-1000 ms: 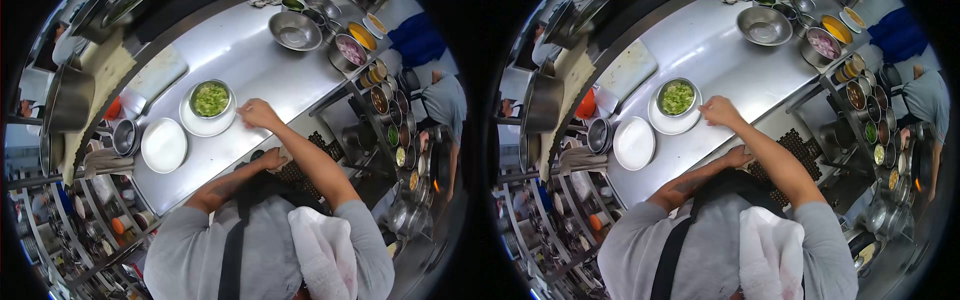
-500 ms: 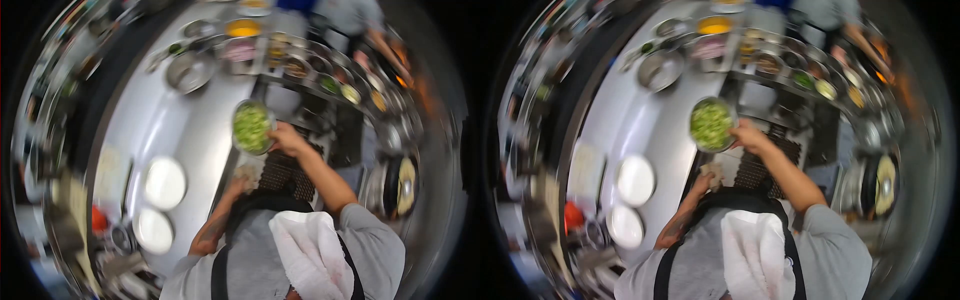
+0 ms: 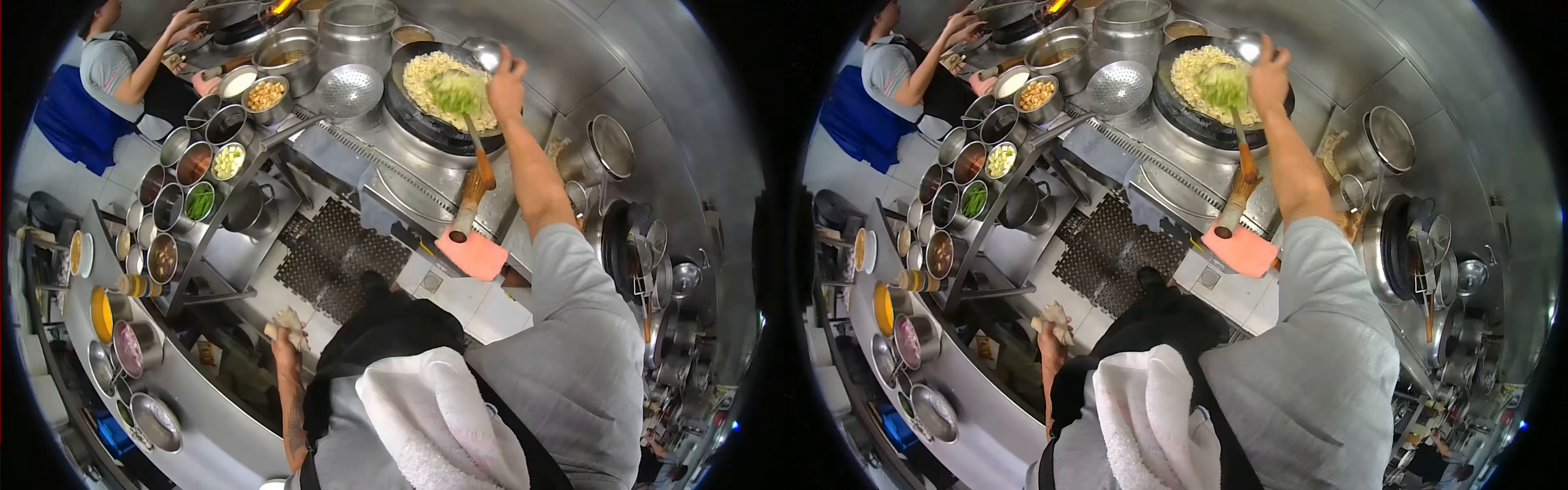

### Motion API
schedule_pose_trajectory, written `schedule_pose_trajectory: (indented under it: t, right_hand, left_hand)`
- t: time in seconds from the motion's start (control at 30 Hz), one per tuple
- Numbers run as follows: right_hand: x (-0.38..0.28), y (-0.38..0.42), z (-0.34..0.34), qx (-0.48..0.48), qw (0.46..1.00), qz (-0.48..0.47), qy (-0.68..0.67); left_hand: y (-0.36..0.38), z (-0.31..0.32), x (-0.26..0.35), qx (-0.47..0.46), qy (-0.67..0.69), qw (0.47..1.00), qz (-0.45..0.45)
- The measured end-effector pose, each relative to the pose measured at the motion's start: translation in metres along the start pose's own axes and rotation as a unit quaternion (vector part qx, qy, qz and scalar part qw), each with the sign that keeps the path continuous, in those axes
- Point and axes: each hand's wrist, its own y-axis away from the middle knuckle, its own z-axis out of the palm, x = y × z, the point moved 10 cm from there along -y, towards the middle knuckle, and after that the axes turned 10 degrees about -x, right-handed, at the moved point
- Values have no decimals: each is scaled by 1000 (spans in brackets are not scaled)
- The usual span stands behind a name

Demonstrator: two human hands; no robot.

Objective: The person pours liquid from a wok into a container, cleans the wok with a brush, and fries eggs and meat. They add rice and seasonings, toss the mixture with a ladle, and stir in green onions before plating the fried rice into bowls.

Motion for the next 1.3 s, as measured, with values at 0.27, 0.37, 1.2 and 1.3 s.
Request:
schedule_pose_trajectory:
  t: [0.27,0.37,1.2,1.3]
  right_hand:
    - [-110,-77,94,-96,973,-194,81]
    - [-364,71,100,-289,875,-258,-289]
    - [-416,314,27,-417,777,-259,-395]
    - [-206,168,-30,-190,947,-61,-253]
  left_hand:
    - [8,-2,-7,29,32,997,-62]
    - [-18,-33,-20,53,52,997,23]
    - [-100,28,145,-320,263,909,50]
    - [-118,108,144,-285,94,953,-45]
